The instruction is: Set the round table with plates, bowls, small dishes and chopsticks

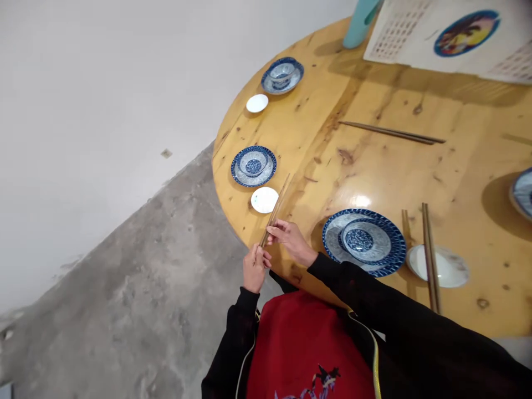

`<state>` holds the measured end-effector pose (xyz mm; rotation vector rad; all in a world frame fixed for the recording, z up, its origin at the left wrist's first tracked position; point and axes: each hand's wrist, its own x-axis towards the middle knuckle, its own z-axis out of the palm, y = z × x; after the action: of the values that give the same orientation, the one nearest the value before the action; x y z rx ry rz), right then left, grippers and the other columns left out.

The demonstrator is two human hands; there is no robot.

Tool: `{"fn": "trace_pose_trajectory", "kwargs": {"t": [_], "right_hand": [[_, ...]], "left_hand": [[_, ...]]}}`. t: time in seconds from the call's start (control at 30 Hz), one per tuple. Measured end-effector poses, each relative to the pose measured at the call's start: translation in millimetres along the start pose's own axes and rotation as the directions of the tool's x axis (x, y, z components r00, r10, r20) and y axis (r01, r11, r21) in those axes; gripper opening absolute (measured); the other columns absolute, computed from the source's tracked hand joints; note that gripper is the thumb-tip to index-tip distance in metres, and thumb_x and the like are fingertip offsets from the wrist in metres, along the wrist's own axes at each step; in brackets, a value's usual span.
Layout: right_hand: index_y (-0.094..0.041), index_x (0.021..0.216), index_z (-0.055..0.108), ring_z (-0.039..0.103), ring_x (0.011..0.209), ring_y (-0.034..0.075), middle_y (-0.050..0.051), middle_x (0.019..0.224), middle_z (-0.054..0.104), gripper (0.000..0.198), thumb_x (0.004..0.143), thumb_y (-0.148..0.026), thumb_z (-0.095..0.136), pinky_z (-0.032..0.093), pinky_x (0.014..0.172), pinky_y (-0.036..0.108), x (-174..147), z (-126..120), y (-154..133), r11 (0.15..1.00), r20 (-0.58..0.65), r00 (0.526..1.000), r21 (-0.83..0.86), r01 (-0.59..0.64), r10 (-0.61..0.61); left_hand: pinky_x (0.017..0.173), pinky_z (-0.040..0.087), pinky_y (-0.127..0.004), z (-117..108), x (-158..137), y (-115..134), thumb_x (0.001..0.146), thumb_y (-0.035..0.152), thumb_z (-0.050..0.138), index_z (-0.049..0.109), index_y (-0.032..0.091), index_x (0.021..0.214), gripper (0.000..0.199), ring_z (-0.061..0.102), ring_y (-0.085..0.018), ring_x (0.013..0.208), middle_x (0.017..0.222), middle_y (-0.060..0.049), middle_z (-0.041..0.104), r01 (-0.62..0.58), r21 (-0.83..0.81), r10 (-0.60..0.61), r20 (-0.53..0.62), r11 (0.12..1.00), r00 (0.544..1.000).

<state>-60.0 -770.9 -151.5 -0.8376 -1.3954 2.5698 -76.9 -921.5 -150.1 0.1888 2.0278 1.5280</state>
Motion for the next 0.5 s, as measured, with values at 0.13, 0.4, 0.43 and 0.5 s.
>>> {"fn": "trace_pose_trajectory", "kwargs": {"t": [0.13, 0.4, 0.43, 0.5], "right_hand": [[-0.020, 0.073, 0.065, 0.059, 0.053, 0.013, -0.001, 0.059, 0.063, 0.048, 0.066, -0.061, 0.089, 0.050, 0.059, 0.029, 16.9, 5.7, 4.0, 0.999, -0.017, 0.999, 0.033, -0.027, 0.027], [-0.019, 0.069, 0.063, 0.051, 0.050, 0.011, 0.000, 0.057, 0.059, 0.047, 0.063, -0.057, 0.090, 0.043, 0.051, 0.026, 62.4, -8.8, -18.9, 0.999, -0.258, 0.965, -0.027, 0.046, -0.052], [-0.020, 0.067, 0.062, 0.050, 0.050, 0.010, -0.001, 0.056, 0.058, 0.046, 0.064, -0.055, 0.091, 0.042, 0.050, 0.025, 70.7, -13.0, -24.5, 0.997, -0.291, 0.954, -0.037, 0.066, -0.074], [-0.020, 0.066, 0.060, 0.048, 0.050, 0.010, -0.002, 0.055, 0.056, 0.041, 0.067, -0.048, 0.090, 0.042, 0.049, 0.024, 87.0, -20.9, -33.6, 0.993, -0.349, 0.930, -0.048, 0.104, -0.114]], "left_hand": [[0.051, 0.043, -0.023, -13.5, 25.2, 1.4, 0.091, 0.078, 0.054, 0.056, 0.020, 0.082, 0.059, 0.053, -0.008, 0.049, 0.069, -0.001, 0.064, 0.026, 0.008, -0.027, 0.066, 1.000, 0.997], [0.047, 0.038, -0.020, -35.8, 47.1, -2.3, 0.089, 0.074, 0.061, 0.062, 0.016, 0.088, 0.058, 0.049, -0.006, 0.045, 0.067, 0.002, 0.062, 0.114, -0.044, -0.106, 0.147, 0.993, 0.983], [0.047, 0.038, -0.020, -38.9, 51.6, -2.1, 0.088, 0.074, 0.063, 0.062, 0.016, 0.087, 0.058, 0.049, -0.006, 0.045, 0.066, 0.002, 0.062, 0.122, -0.038, -0.114, 0.166, 0.992, 0.980], [0.046, 0.038, -0.021, -44.9, 63.1, -2.0, 0.086, 0.074, 0.064, 0.060, 0.017, 0.085, 0.057, 0.049, -0.006, 0.045, 0.065, 0.002, 0.061, 0.131, -0.025, -0.123, 0.208, 0.991, 0.970]]}}
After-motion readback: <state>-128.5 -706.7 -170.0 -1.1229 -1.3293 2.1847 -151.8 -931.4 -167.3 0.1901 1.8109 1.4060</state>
